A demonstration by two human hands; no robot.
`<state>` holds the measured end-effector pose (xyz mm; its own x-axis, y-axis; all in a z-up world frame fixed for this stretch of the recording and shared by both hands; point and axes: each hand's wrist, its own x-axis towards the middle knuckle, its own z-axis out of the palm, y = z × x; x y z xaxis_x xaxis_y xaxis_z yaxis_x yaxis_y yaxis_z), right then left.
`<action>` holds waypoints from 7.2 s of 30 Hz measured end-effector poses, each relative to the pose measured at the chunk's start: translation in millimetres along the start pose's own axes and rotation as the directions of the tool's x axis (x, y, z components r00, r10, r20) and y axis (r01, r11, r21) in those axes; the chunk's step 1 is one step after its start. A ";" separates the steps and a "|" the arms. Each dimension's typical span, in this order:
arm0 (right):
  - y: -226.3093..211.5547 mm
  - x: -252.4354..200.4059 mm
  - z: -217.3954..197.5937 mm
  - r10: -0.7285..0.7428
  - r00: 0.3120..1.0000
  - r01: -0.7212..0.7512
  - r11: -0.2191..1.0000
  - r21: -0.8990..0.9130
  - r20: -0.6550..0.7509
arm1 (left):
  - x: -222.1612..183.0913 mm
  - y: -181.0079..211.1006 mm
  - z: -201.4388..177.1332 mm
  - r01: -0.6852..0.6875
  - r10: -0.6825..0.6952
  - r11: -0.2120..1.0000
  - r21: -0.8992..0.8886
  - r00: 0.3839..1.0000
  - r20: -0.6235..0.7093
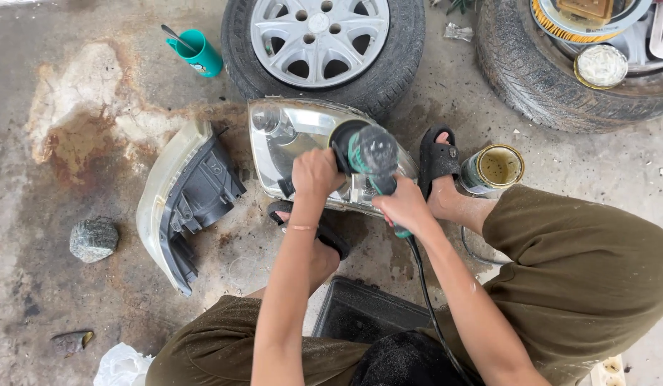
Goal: The person uses a power drill with a polishing attachment to polish the surface of a car headlight. The person holds the headlight steady with one hand while operating the drill with the other, moving the tool across the lens.
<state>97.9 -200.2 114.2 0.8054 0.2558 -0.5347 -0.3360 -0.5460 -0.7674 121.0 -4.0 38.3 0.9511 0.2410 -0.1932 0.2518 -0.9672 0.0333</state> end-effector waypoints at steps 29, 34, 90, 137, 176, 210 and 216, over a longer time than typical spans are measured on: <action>-64.9 63.8 19.9 -0.160 0.983 0.172 0.975 -0.137 0.095 | 60.8 -66.1 4.5 0.086 -0.104 0.990 -0.116 0.981 -0.163; -39.3 29.1 5.9 -0.088 0.991 0.111 0.961 -0.255 0.099 | 1.1 -30.2 -7.8 0.155 -0.158 0.972 -0.175 0.987 -0.005; -84.6 65.4 18.0 -0.093 0.981 0.090 0.996 0.024 0.168 | 54.1 -77.4 -30.3 0.048 -0.046 0.999 0.011 0.992 -0.121; 65.5 50.7 -83.6 0.154 0.981 -0.193 0.833 0.518 0.117 | 97.6 131.5 9.4 -0.465 0.485 0.859 0.216 0.873 -0.049; 50.8 -7.0 -42.3 0.145 0.987 -0.154 0.719 0.678 0.070 | 49.8 93.5 9.9 -0.499 0.523 0.795 0.346 0.852 0.027; 81.5 10.1 -63.4 0.230 0.967 -0.233 0.623 0.747 0.110 | 91.2 154.2 48.4 -0.643 0.640 0.682 0.348 0.755 0.142; 91.7 7.4 -56.2 0.235 0.963 -0.251 0.583 0.772 0.135 | 79.2 152.1 43.0 -0.656 0.644 0.670 0.347 0.747 0.167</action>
<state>100.4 -293.2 59.7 0.6301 0.2258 -0.7430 -0.7754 0.2334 -0.5867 226.9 -135.5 -14.1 0.8425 -0.4562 -0.2865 -0.5170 -0.8343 -0.1917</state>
